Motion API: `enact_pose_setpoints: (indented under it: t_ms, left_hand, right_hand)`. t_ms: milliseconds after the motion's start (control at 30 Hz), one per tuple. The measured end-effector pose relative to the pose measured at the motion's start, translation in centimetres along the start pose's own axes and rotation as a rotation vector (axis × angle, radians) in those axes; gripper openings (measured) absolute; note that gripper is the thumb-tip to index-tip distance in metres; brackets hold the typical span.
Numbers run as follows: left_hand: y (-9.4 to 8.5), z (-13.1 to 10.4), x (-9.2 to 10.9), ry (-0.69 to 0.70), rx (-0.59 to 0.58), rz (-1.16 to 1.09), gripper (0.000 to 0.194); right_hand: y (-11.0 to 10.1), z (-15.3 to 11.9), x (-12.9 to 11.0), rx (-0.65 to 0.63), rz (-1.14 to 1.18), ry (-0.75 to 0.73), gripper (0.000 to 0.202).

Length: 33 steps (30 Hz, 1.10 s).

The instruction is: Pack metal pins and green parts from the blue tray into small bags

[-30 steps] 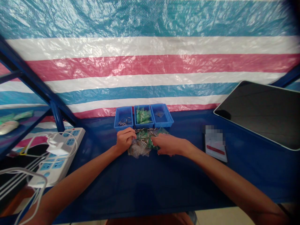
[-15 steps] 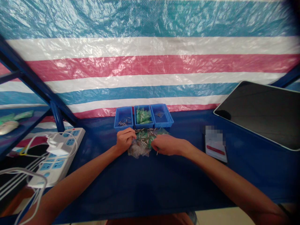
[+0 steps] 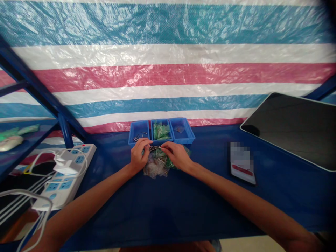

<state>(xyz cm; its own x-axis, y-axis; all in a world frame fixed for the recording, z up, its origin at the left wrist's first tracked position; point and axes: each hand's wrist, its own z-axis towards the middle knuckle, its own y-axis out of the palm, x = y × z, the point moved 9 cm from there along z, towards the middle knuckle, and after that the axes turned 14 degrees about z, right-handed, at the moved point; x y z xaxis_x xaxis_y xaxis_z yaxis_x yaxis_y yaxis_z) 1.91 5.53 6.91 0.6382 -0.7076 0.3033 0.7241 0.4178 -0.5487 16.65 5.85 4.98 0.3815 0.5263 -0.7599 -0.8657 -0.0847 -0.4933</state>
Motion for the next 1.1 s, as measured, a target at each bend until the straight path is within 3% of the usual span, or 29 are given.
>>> enact_pose_setpoints:
  t_ms: [167, 300, 700, 1100]
  left_hand:
    - [0.6, 0.1, 0.4, 0.025, -0.058, -0.002, 0.019]
    - [1.0, 0.1, 0.9, 0.051, -0.093, -0.032, 0.018]
    - [2.3, -0.4, 1.3, 0.162, -0.204, -0.038, 0.012]
    - [1.6, 0.0, 1.3, 0.087, -0.174, -0.029, 0.012]
  right_hand:
    - [-0.5, -1.1, 0.5, 0.142, 0.08, -0.057, 0.017]
    - [-1.0, -1.3, 1.3, 0.209, 0.098, -0.007, 0.026]
    - [-0.2, -1.6, 1.8, 0.191, 0.105, 0.0, 0.04]
    - [-0.8, -1.8, 1.1, 0.227, 0.19, 0.033, 0.025]
